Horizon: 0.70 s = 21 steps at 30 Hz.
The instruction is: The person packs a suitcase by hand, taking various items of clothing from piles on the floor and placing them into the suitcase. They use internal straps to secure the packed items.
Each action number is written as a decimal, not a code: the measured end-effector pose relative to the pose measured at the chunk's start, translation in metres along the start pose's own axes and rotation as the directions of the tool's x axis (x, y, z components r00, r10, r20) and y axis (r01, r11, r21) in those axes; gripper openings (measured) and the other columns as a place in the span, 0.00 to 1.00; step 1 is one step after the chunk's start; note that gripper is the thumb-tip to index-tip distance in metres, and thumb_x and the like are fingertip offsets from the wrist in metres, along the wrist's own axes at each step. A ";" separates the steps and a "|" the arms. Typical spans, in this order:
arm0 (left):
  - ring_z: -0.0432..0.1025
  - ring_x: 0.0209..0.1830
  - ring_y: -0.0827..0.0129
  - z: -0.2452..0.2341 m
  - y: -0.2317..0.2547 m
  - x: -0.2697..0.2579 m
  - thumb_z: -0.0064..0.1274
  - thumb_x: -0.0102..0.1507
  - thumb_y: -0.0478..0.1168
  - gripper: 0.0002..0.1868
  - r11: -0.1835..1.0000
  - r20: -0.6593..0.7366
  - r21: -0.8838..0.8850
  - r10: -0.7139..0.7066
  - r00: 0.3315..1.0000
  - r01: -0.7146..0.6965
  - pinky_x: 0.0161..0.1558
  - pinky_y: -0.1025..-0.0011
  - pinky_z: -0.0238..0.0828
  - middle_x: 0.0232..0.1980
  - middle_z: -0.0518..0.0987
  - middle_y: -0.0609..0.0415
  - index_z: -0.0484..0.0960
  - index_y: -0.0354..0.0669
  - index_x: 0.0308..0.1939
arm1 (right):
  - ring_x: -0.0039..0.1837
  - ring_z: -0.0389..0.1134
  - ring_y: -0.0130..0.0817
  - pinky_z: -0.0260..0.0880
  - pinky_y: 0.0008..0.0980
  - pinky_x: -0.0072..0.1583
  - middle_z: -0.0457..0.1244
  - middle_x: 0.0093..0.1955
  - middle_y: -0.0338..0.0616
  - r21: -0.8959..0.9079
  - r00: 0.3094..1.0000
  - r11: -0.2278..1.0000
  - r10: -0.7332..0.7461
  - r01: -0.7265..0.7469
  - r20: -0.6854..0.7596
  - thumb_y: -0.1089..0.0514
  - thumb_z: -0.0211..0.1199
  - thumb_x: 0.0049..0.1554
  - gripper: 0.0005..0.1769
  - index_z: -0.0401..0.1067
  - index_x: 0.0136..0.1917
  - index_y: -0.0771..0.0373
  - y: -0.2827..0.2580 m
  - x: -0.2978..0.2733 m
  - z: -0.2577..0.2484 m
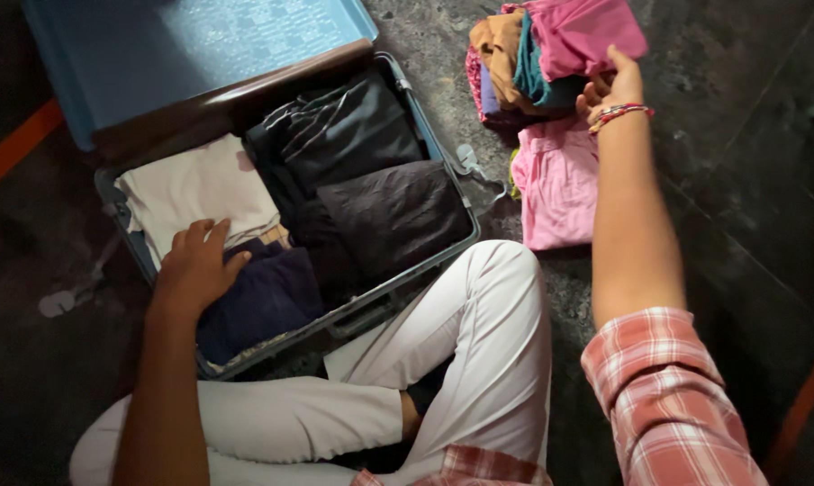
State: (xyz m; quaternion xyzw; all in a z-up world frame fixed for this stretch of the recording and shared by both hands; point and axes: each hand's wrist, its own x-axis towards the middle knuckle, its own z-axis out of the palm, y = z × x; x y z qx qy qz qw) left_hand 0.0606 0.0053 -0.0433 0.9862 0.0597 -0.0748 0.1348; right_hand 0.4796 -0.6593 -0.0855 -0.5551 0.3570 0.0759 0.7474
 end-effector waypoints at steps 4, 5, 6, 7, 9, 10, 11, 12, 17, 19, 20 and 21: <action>0.66 0.68 0.46 -0.001 0.001 0.002 0.59 0.61 0.55 0.35 1.000 -0.003 0.013 0.000 1.000 0.000 0.62 0.51 0.68 0.69 0.71 0.43 0.74 0.46 0.68 | 0.36 0.64 0.34 0.75 0.53 0.47 0.59 0.33 0.37 0.146 1.000 0.989 -0.002 0.006 -0.030 0.43 0.75 0.50 0.19 0.69 0.32 0.53 -0.005 -0.010 0.013; 0.66 0.67 0.46 -0.001 0.001 0.003 0.59 0.61 0.55 0.35 1.000 -0.008 0.018 0.005 1.000 -0.005 0.62 0.51 0.68 0.69 0.71 0.42 0.74 0.46 0.69 | 0.37 0.66 0.36 0.76 0.52 0.47 0.61 0.35 0.39 0.148 1.000 0.989 -0.010 0.010 0.001 0.44 0.74 0.50 0.19 0.68 0.32 0.54 -0.006 -0.013 0.016; 0.66 0.67 0.46 -0.002 0.001 0.003 0.59 0.60 0.55 0.35 1.000 0.003 0.024 -0.005 1.000 0.005 0.62 0.51 0.68 0.69 0.71 0.42 0.74 0.45 0.69 | 0.38 0.68 0.39 0.77 0.51 0.48 0.63 0.36 0.40 0.150 0.999 0.989 -0.019 0.014 0.031 0.44 0.73 0.50 0.20 0.68 0.31 0.55 -0.006 -0.014 0.020; 0.66 0.67 0.46 -0.002 0.002 0.004 0.60 0.60 0.55 0.35 1.000 0.016 0.029 -0.011 1.000 0.010 0.62 0.51 0.68 0.69 0.70 0.42 0.73 0.45 0.69 | 0.40 0.70 0.41 0.78 0.50 0.48 0.66 0.37 0.42 0.152 0.998 0.988 -0.027 0.018 0.057 0.45 0.72 0.50 0.20 0.67 0.30 0.56 -0.006 -0.013 0.020; 0.65 0.67 0.46 -0.003 0.004 0.005 0.60 0.60 0.54 0.36 0.999 0.030 0.029 -0.023 0.999 0.022 0.62 0.51 0.68 0.69 0.70 0.43 0.73 0.44 0.69 | 0.39 0.73 0.39 0.76 0.43 0.44 0.67 0.37 0.40 0.152 0.997 0.988 -0.036 0.026 0.063 0.44 0.73 0.51 0.21 0.67 0.30 0.56 -0.009 -0.003 0.023; 0.65 0.67 0.46 -0.004 0.005 0.005 0.60 0.60 0.54 0.36 0.999 0.031 0.025 -0.028 0.999 0.027 0.62 0.52 0.67 0.69 0.70 0.43 0.73 0.44 0.69 | 0.39 0.74 0.38 0.75 0.40 0.42 0.68 0.37 0.39 0.152 0.997 0.988 -0.040 0.030 0.066 0.44 0.74 0.52 0.21 0.68 0.31 0.56 -0.009 0.002 0.022; 0.65 0.67 0.46 -0.005 0.006 0.005 0.60 0.60 0.54 0.36 0.999 0.030 0.021 -0.034 0.999 0.033 0.63 0.52 0.67 0.69 0.70 0.43 0.73 0.44 0.69 | 0.38 0.73 0.35 0.72 0.37 0.40 0.66 0.35 0.37 0.152 0.998 0.988 -0.030 0.021 0.058 0.43 0.75 0.52 0.22 0.68 0.31 0.55 -0.007 0.007 0.021; 0.65 0.67 0.46 -0.006 0.006 0.005 0.60 0.60 0.54 0.36 0.999 0.036 0.020 -0.034 0.999 0.033 0.63 0.52 0.67 0.69 0.70 0.43 0.73 0.44 0.69 | 0.36 0.71 0.33 0.70 0.35 0.39 0.65 0.33 0.36 0.153 0.999 0.988 -0.020 0.012 0.050 0.42 0.76 0.52 0.23 0.68 0.31 0.54 -0.008 0.010 0.019; 0.66 0.67 0.46 -0.008 0.007 0.005 0.61 0.59 0.54 0.36 1.000 0.029 0.013 -0.026 0.999 0.026 0.62 0.52 0.67 0.68 0.71 0.42 0.74 0.43 0.68 | 0.28 0.60 0.25 0.64 0.27 0.35 0.61 0.28 0.30 0.161 0.995 0.987 -0.006 -0.010 0.101 0.44 0.77 0.52 0.20 0.68 0.33 0.51 -0.016 0.023 0.021; 0.66 0.66 0.46 -0.006 0.005 0.005 0.61 0.60 0.54 0.34 1.000 0.004 -0.001 -0.009 1.000 0.009 0.61 0.52 0.68 0.67 0.72 0.43 0.75 0.44 0.67 | 0.29 0.56 0.24 0.60 0.23 0.36 0.60 0.30 0.32 0.221 0.969 0.975 -0.031 -0.025 0.245 0.47 0.78 0.55 0.17 0.70 0.37 0.51 -0.024 0.021 0.024; 0.66 0.66 0.45 -0.006 0.004 0.004 0.61 0.60 0.54 0.34 1.000 -0.009 -0.008 -0.003 1.000 0.003 0.61 0.52 0.68 0.67 0.72 0.43 0.75 0.45 0.67 | 0.30 0.58 0.26 0.61 0.25 0.36 0.60 0.31 0.32 0.252 0.971 0.968 -0.064 0.003 0.232 0.47 0.78 0.54 0.17 0.70 0.37 0.51 -0.029 0.018 0.024; 0.67 0.65 0.45 -0.004 0.002 0.004 0.61 0.60 0.54 0.33 1.000 -0.025 -0.015 0.007 1.000 -0.007 0.61 0.52 0.68 0.66 0.72 0.43 0.75 0.45 0.66 | 0.31 0.61 0.27 0.61 0.26 0.36 0.60 0.31 0.33 0.281 0.971 0.959 -0.094 0.029 0.221 0.47 0.78 0.53 0.17 0.70 0.38 0.52 -0.032 0.015 0.028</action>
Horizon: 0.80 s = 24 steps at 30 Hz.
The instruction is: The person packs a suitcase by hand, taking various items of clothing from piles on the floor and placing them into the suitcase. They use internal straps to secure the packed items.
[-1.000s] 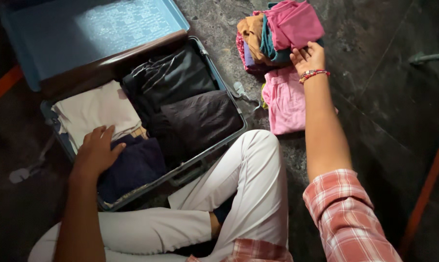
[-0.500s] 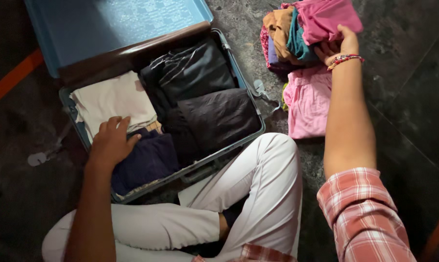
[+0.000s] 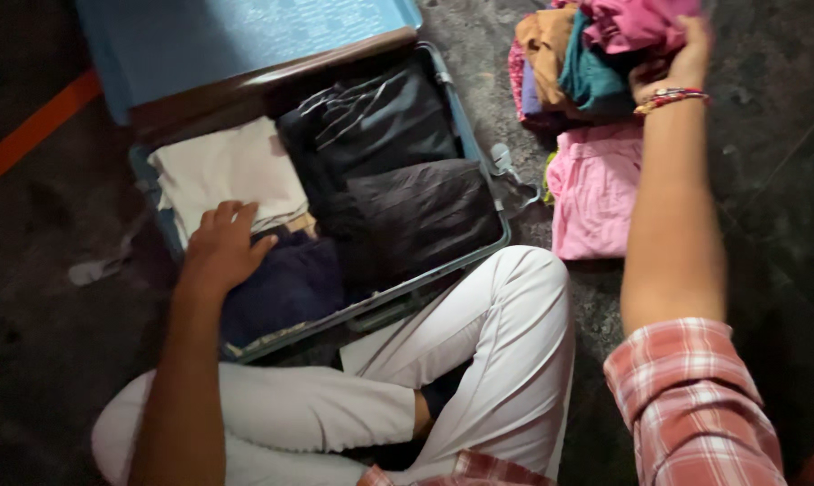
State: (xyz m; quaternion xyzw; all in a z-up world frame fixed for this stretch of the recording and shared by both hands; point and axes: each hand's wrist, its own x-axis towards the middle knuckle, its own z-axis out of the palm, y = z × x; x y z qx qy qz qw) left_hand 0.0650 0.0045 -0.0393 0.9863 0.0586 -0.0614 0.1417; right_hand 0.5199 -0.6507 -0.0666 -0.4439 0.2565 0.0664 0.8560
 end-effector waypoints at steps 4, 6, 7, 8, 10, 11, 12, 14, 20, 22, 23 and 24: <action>0.67 0.63 0.45 0.005 -0.007 0.000 0.59 0.62 0.52 0.29 0.998 -0.037 -0.059 -0.004 0.999 0.002 0.60 0.51 0.67 0.65 0.74 0.44 0.78 0.45 0.64 | 0.53 0.78 0.41 0.78 0.38 0.53 0.75 0.51 0.42 0.034 0.950 0.994 -0.108 0.103 0.292 0.49 0.72 0.54 0.19 0.80 0.56 0.61 0.006 -0.026 0.026; 0.68 0.63 0.45 0.009 -0.015 0.001 0.58 0.63 0.51 0.26 0.995 -0.103 -0.102 -0.006 0.995 -0.005 0.60 0.51 0.67 0.64 0.75 0.43 0.79 0.44 0.62 | 0.55 0.77 0.42 0.80 0.40 0.56 0.74 0.53 0.43 -0.044 0.927 0.985 -0.144 0.169 0.345 0.48 0.71 0.55 0.20 0.79 0.56 0.62 0.014 -0.057 0.051; 0.69 0.63 0.46 0.014 -0.018 0.002 0.57 0.64 0.49 0.24 0.993 -0.168 -0.120 0.001 0.986 -0.022 0.60 0.51 0.67 0.64 0.76 0.43 0.80 0.44 0.61 | 0.57 0.77 0.42 0.81 0.41 0.58 0.73 0.54 0.44 -0.081 0.913 0.976 -0.160 0.204 0.374 0.48 0.71 0.56 0.21 0.78 0.57 0.62 0.019 -0.075 0.065; 0.69 0.63 0.46 0.020 -0.023 0.004 0.56 0.64 0.48 0.22 0.990 -0.234 -0.137 0.007 0.972 -0.040 0.60 0.51 0.67 0.64 0.76 0.42 0.81 0.44 0.60 | 0.58 0.76 0.41 0.80 0.39 0.60 0.73 0.55 0.44 -0.119 0.890 0.968 -0.149 0.220 0.432 0.49 0.70 0.58 0.21 0.77 0.59 0.63 0.025 -0.095 0.078; 0.71 0.62 0.46 0.033 -0.032 0.012 0.54 0.68 0.46 0.18 0.962 -0.320 -0.265 -0.017 0.947 -0.072 0.63 0.53 0.68 0.61 0.78 0.42 0.81 0.43 0.59 | 0.61 0.75 0.40 0.78 0.37 0.64 0.72 0.59 0.45 -0.192 0.832 0.946 -0.119 0.261 0.542 0.49 0.67 0.62 0.21 0.76 0.62 0.66 0.041 -0.141 0.105; 0.72 0.62 0.46 0.040 -0.035 0.017 0.53 0.69 0.44 0.16 0.941 -0.362 -0.325 -0.034 0.932 -0.092 0.64 0.54 0.68 0.60 0.79 0.42 0.81 0.43 0.59 | 0.59 0.74 0.40 0.77 0.37 0.61 0.71 0.57 0.45 -0.223 0.817 0.957 -0.026 0.187 0.576 0.49 0.66 0.63 0.20 0.75 0.61 0.65 0.051 -0.164 0.119; 0.73 0.60 0.49 0.046 -0.036 0.024 0.52 0.69 0.45 0.17 0.883 -0.359 -0.456 -0.067 0.931 -0.113 0.62 0.57 0.69 0.58 0.80 0.42 0.80 0.42 0.59 | 0.56 0.73 0.39 0.76 0.37 0.59 0.70 0.56 0.45 -0.256 0.790 0.960 0.066 0.118 0.610 0.49 0.64 0.64 0.19 0.74 0.60 0.65 0.065 -0.188 0.133; 0.76 0.57 0.58 0.059 -0.030 0.034 0.50 0.71 0.49 0.19 0.722 -0.310 -0.681 -0.133 0.941 -0.122 0.58 0.64 0.71 0.55 0.81 0.45 0.78 0.41 0.59 | 0.56 0.73 0.38 0.75 0.36 0.60 0.69 0.55 0.44 -0.316 0.757 0.948 0.173 0.046 0.630 0.51 0.61 0.64 0.18 0.74 0.60 0.65 0.094 -0.235 0.154; 0.72 0.53 0.70 0.037 0.018 0.037 0.41 0.66 0.70 0.37 -0.183 0.115 -0.977 -0.004 0.993 0.112 0.54 0.64 0.71 0.52 0.78 0.59 0.72 0.48 0.66 | 0.58 0.70 0.36 0.71 0.38 0.63 0.68 0.55 0.46 -0.482 0.662 0.873 0.406 -0.076 0.630 0.57 0.61 0.64 0.16 0.68 0.60 0.70 0.182 -0.346 0.190; 0.74 0.52 0.66 0.008 0.028 0.027 0.36 0.65 0.76 0.45 -0.397 0.176 -0.894 0.119 0.977 0.209 0.55 0.63 0.70 0.51 0.81 0.54 0.76 0.41 0.65 | 0.56 0.72 0.39 0.73 0.40 0.62 0.70 0.55 0.47 -0.524 0.629 0.798 0.576 -0.297 0.522 0.56 0.60 0.56 0.24 0.70 0.64 0.68 0.217 -0.378 0.206; 0.74 0.54 0.68 -0.006 0.031 0.020 0.36 0.62 0.76 0.43 -0.441 0.222 -0.866 0.083 0.972 0.235 0.55 0.61 0.71 0.53 0.80 0.58 0.72 0.48 0.65 | 0.56 0.72 0.40 0.73 0.41 0.62 0.70 0.55 0.48 -0.545 0.607 0.783 0.597 -0.299 0.524 0.56 0.60 0.56 0.24 0.70 0.64 0.68 0.230 -0.389 0.212; 0.74 0.55 0.70 -0.021 0.030 0.014 0.35 0.59 0.76 0.41 -0.483 0.266 -0.837 0.050 0.963 0.257 0.56 0.59 0.72 0.55 0.80 0.61 0.69 0.55 0.65 | 0.56 0.72 0.40 0.73 0.42 0.62 0.70 0.55 0.48 -0.564 0.586 0.770 0.615 -0.300 0.528 0.57 0.60 0.55 0.25 0.70 0.64 0.68 0.240 -0.397 0.218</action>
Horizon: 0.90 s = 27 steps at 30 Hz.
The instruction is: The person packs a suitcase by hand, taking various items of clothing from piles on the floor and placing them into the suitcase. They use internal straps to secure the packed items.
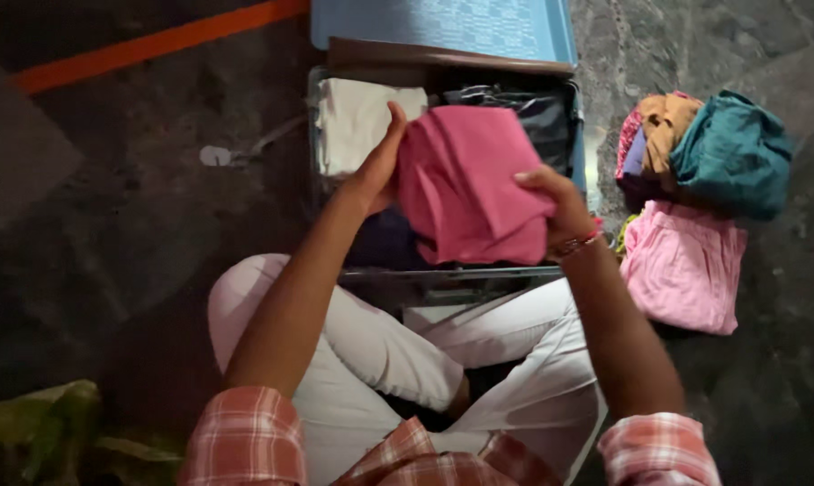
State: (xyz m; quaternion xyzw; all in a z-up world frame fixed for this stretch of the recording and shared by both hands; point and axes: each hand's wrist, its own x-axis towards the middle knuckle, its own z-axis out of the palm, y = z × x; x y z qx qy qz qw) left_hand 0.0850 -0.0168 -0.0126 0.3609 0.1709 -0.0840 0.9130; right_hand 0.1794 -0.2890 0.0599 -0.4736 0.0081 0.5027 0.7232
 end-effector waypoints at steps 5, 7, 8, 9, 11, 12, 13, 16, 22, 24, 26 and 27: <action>0.76 0.53 0.74 -0.010 0.033 -0.021 0.55 0.59 0.66 0.36 0.982 0.075 0.131 0.127 0.989 -0.137 0.55 0.67 0.75 0.54 0.83 0.57 0.80 0.42 0.58 | 0.59 0.72 0.33 0.71 0.37 0.64 0.68 0.60 0.43 -0.059 0.997 0.995 -0.081 0.082 0.019 0.61 0.60 0.57 0.24 0.68 0.66 0.65 0.045 0.051 0.023; 0.73 0.45 0.77 -0.030 0.033 -0.020 0.64 0.61 0.56 0.26 0.854 0.006 0.446 0.297 0.955 -0.268 0.48 0.70 0.73 0.47 0.80 0.58 0.82 0.41 0.54 | 0.59 0.71 0.31 0.70 0.35 0.64 0.68 0.60 0.43 -0.163 0.982 0.969 -0.189 0.185 -0.006 0.64 0.62 0.58 0.23 0.68 0.67 0.67 0.057 0.069 0.020; 0.73 0.43 0.76 -0.039 0.031 -0.017 0.65 0.61 0.53 0.23 0.846 -0.053 0.472 0.309 0.950 -0.249 0.45 0.70 0.73 0.44 0.80 0.58 0.82 0.40 0.50 | 0.58 0.71 0.31 0.70 0.34 0.63 0.68 0.59 0.44 -0.212 0.973 0.953 -0.229 0.218 -0.027 0.65 0.64 0.59 0.23 0.68 0.66 0.69 0.061 0.081 0.020; 0.74 0.40 0.76 -0.049 0.029 -0.012 0.65 0.61 0.49 0.19 0.838 -0.111 0.496 0.320 0.941 -0.227 0.43 0.71 0.72 0.41 0.81 0.58 0.83 0.38 0.47 | 0.58 0.70 0.31 0.70 0.34 0.62 0.68 0.58 0.45 -0.260 0.962 0.933 -0.269 0.249 -0.045 0.66 0.66 0.60 0.22 0.67 0.66 0.71 0.062 0.093 0.019; 0.74 0.36 0.76 -0.067 0.024 0.003 0.65 0.60 0.44 0.13 0.843 -0.185 0.477 0.372 0.909 -0.248 0.39 0.71 0.73 0.38 0.82 0.58 0.83 0.38 0.42 | 0.57 0.71 0.30 0.73 0.32 0.61 0.69 0.58 0.42 -0.400 0.930 0.863 -0.362 0.309 -0.060 0.65 0.69 0.55 0.25 0.68 0.65 0.68 0.054 0.118 0.023; 0.75 0.36 0.76 -0.075 0.022 0.013 0.64 0.60 0.42 0.12 0.851 -0.204 0.434 0.411 0.888 -0.294 0.39 0.72 0.73 0.37 0.82 0.58 0.83 0.39 0.40 | 0.57 0.71 0.29 0.75 0.31 0.60 0.69 0.57 0.41 -0.467 0.911 0.819 -0.408 0.335 -0.062 0.65 0.70 0.53 0.27 0.68 0.64 0.66 0.048 0.131 0.027; 0.76 0.35 0.76 -0.084 0.020 0.022 0.63 0.59 0.41 0.10 0.855 -0.225 0.392 0.448 0.865 -0.341 0.38 0.72 0.74 0.36 0.83 0.59 0.83 0.40 0.39 | 0.57 0.70 0.29 0.74 0.31 0.60 0.69 0.57 0.41 -0.609 0.893 0.705 -0.451 0.364 0.012 0.65 0.71 0.54 0.26 0.69 0.64 0.66 0.038 0.141 0.031; 0.76 0.35 0.75 -0.108 0.023 0.042 0.63 0.58 0.39 0.11 0.886 -0.327 0.367 0.409 0.852 -0.284 0.39 0.71 0.75 0.36 0.82 0.57 0.82 0.36 0.40 | 0.58 0.69 0.31 0.73 0.33 0.59 0.69 0.57 0.44 -0.863 0.853 0.297 -0.461 0.409 0.246 0.64 0.72 0.55 0.24 0.72 0.64 0.66 0.004 0.173 0.040; 0.80 0.39 0.60 -0.121 0.033 0.029 0.62 0.55 0.42 0.20 0.637 -0.385 0.768 0.384 0.839 0.060 0.40 0.64 0.74 0.39 0.85 0.43 0.83 0.28 0.44 | 0.63 0.70 0.41 0.71 0.38 0.62 0.67 0.62 0.51 -0.816 0.802 -0.034 -0.162 0.577 0.574 0.65 0.69 0.55 0.26 0.71 0.67 0.64 -0.025 0.245 0.049; 0.77 0.46 0.52 -0.117 0.043 0.024 0.65 0.55 0.45 0.22 0.445 -0.372 0.882 0.455 0.809 0.155 0.45 0.59 0.73 0.44 0.82 0.38 0.82 0.32 0.47 | 0.63 0.71 0.44 0.72 0.39 0.62 0.68 0.63 0.51 -0.814 0.802 -0.084 -0.140 0.575 0.581 0.65 0.68 0.55 0.27 0.71 0.68 0.62 -0.022 0.262 0.053; 0.76 0.49 0.46 -0.110 0.050 0.014 0.66 0.54 0.46 0.23 0.214 -0.340 0.940 0.539 0.770 0.265 0.47 0.54 0.72 0.48 0.81 0.37 0.83 0.36 0.47 | 0.63 0.70 0.48 0.71 0.42 0.63 0.68 0.62 0.51 -0.809 0.790 -0.208 -0.183 0.551 0.585 0.63 0.70 0.55 0.27 0.73 0.68 0.60 -0.016 0.270 0.056; 0.75 0.50 0.44 -0.106 0.050 0.006 0.65 0.53 0.47 0.22 0.088 -0.313 0.941 0.588 0.746 0.326 0.46 0.51 0.72 0.49 0.81 0.38 0.84 0.38 0.46 | 0.63 0.69 0.50 0.70 0.43 0.64 0.68 0.62 0.51 -0.803 0.783 -0.269 -0.205 0.532 0.588 0.63 0.71 0.56 0.26 0.74 0.68 0.59 -0.013 0.274 0.057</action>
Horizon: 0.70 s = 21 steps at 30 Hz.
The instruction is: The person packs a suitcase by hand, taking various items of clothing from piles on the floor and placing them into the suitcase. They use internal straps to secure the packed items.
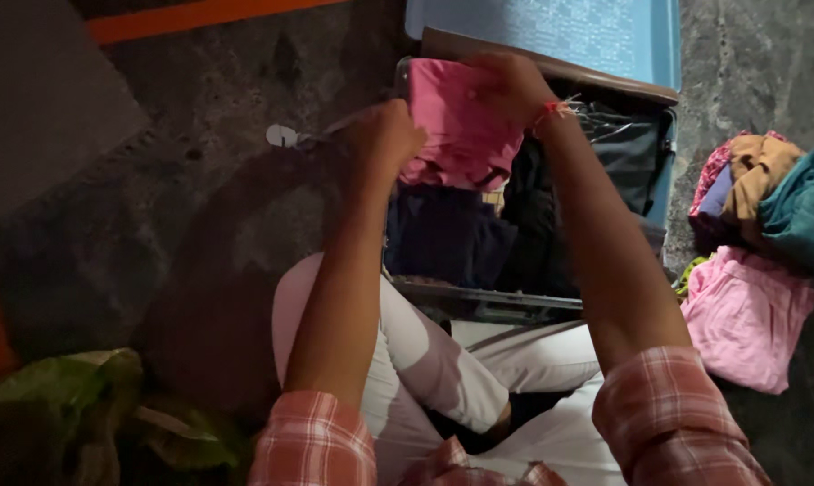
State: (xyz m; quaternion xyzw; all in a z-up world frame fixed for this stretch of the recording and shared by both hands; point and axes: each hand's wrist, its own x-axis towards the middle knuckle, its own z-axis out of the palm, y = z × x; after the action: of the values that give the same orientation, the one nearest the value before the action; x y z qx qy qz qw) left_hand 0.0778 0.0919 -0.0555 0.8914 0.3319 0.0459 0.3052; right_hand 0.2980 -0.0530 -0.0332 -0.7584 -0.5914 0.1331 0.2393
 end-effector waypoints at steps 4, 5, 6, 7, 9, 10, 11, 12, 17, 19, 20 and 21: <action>0.77 0.51 0.46 -0.010 -0.002 -0.017 0.56 0.63 0.37 0.06 0.985 -0.167 0.150 0.105 0.980 -0.080 0.52 0.49 0.72 0.47 0.82 0.42 0.85 0.40 0.41 | 0.66 0.66 0.49 0.68 0.45 0.67 0.65 0.65 0.47 -0.341 0.990 0.938 -0.106 0.068 -0.094 0.59 0.69 0.57 0.26 0.76 0.69 0.53 -0.002 0.000 0.017; 0.77 0.49 0.45 -0.011 -0.005 -0.016 0.56 0.62 0.36 0.05 0.979 -0.184 0.159 0.156 0.970 -0.127 0.50 0.49 0.73 0.46 0.83 0.42 0.85 0.40 0.39 | 0.69 0.65 0.46 0.67 0.44 0.71 0.65 0.67 0.45 -0.419 0.985 0.905 -0.130 0.070 -0.117 0.58 0.68 0.61 0.24 0.75 0.71 0.50 -0.005 -0.004 0.022; 0.78 0.48 0.45 -0.011 -0.008 -0.015 0.56 0.60 0.36 0.05 0.970 -0.201 0.169 0.206 0.958 -0.173 0.49 0.49 0.73 0.45 0.83 0.42 0.85 0.40 0.38 | 0.72 0.64 0.44 0.66 0.44 0.75 0.64 0.69 0.42 -0.493 0.978 0.867 -0.155 0.069 -0.136 0.57 0.67 0.64 0.23 0.74 0.72 0.48 -0.007 -0.005 0.023; 0.78 0.46 0.44 -0.009 -0.010 -0.013 0.56 0.59 0.35 0.05 0.959 -0.213 0.179 0.257 0.943 -0.221 0.48 0.49 0.74 0.43 0.83 0.42 0.85 0.40 0.37 | 0.73 0.62 0.47 0.63 0.48 0.73 0.62 0.71 0.45 -0.458 0.987 0.887 -0.112 0.049 -0.111 0.51 0.66 0.64 0.25 0.71 0.74 0.49 -0.010 -0.009 0.024; 0.79 0.45 0.45 -0.003 -0.011 -0.006 0.55 0.58 0.34 0.06 0.958 -0.070 0.234 0.187 0.980 -0.166 0.45 0.51 0.76 0.42 0.84 0.41 0.86 0.42 0.36 | 0.76 0.56 0.54 0.57 0.57 0.69 0.57 0.76 0.52 -0.389 0.998 0.921 -0.030 0.006 -0.057 0.38 0.62 0.64 0.34 0.65 0.78 0.52 -0.023 -0.024 0.032; 0.80 0.44 0.46 0.002 -0.012 -0.003 0.55 0.57 0.33 0.06 0.954 0.000 0.264 0.148 0.989 -0.143 0.44 0.52 0.77 0.41 0.84 0.41 0.86 0.43 0.36 | 0.78 0.53 0.53 0.53 0.60 0.70 0.54 0.79 0.52 -0.439 0.997 0.898 -0.059 0.033 -0.045 0.35 0.59 0.64 0.37 0.62 0.79 0.53 -0.028 -0.030 0.035; 0.80 0.42 0.46 0.010 -0.012 -0.003 0.55 0.57 0.34 0.06 0.949 -0.051 0.266 0.191 0.980 -0.171 0.42 0.52 0.77 0.39 0.84 0.41 0.87 0.43 0.34 | 0.80 0.49 0.53 0.49 0.62 0.72 0.51 0.81 0.53 -0.487 0.996 0.871 -0.088 0.061 -0.032 0.32 0.57 0.65 0.39 0.59 0.81 0.54 -0.032 -0.036 0.040; 0.81 0.40 0.46 0.020 -0.011 -0.006 0.56 0.56 0.35 0.05 0.942 -0.102 0.269 0.234 0.967 -0.199 0.41 0.52 0.77 0.37 0.84 0.41 0.87 0.43 0.33 | 0.82 0.45 0.53 0.44 0.65 0.73 0.48 0.83 0.53 -0.533 0.993 0.842 -0.116 0.089 -0.018 0.30 0.54 0.65 0.42 0.56 0.83 0.54 -0.034 -0.041 0.044; 0.81 0.42 0.48 0.043 0.000 -0.003 0.55 0.60 0.37 0.07 0.944 -0.047 0.304 0.147 0.988 -0.127 0.42 0.54 0.78 0.39 0.84 0.41 0.88 0.42 0.34 | 0.88 0.40 0.48 0.39 0.66 0.77 0.43 0.88 0.47 -0.616 0.994 0.787 -0.089 0.036 -0.056 0.29 0.49 0.69 0.42 0.53 0.87 0.52 -0.037 -0.054 0.057; 0.80 0.49 0.49 0.034 0.000 -0.006 0.51 0.68 0.37 0.09 0.935 0.022 0.337 0.110 0.994 -0.111 0.48 0.54 0.78 0.46 0.85 0.42 0.87 0.42 0.42 | 0.88 0.39 0.50 0.38 0.66 0.77 0.42 0.89 0.47 -0.582 0.996 0.813 -0.057 0.003 -0.074 0.28 0.49 0.69 0.42 0.52 0.87 0.50 -0.038 -0.055 0.057; 0.77 0.55 0.50 0.028 0.001 -0.009 0.50 0.69 0.37 0.09 0.941 -0.005 0.302 0.163 0.987 -0.154 0.54 0.54 0.75 0.53 0.82 0.42 0.84 0.42 0.49 | 0.87 0.38 0.52 0.38 0.66 0.77 0.42 0.89 0.47 -0.529 0.995 0.848 -0.026 -0.027 -0.094 0.28 0.49 0.68 0.42 0.52 0.87 0.49 -0.039 -0.057 0.057; 0.75 0.62 0.50 0.019 0.002 -0.012 0.50 0.71 0.37 0.12 0.943 -0.035 0.268 0.212 0.977 -0.195 0.59 0.54 0.73 0.59 0.80 0.43 0.81 0.42 0.57 | 0.87 0.37 0.54 0.38 0.66 0.77 0.41 0.89 0.47 -0.473 0.994 0.879 0.003 -0.055 -0.111 0.28 0.49 0.68 0.42 0.51 0.87 0.48 -0.041 -0.059 0.057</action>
State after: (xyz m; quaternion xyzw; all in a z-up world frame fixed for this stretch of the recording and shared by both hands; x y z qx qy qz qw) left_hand 0.0750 0.0730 -0.0682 0.9516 0.2505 0.0610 0.1671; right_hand 0.2210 -0.0903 -0.0649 -0.8087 -0.5809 -0.0533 0.0755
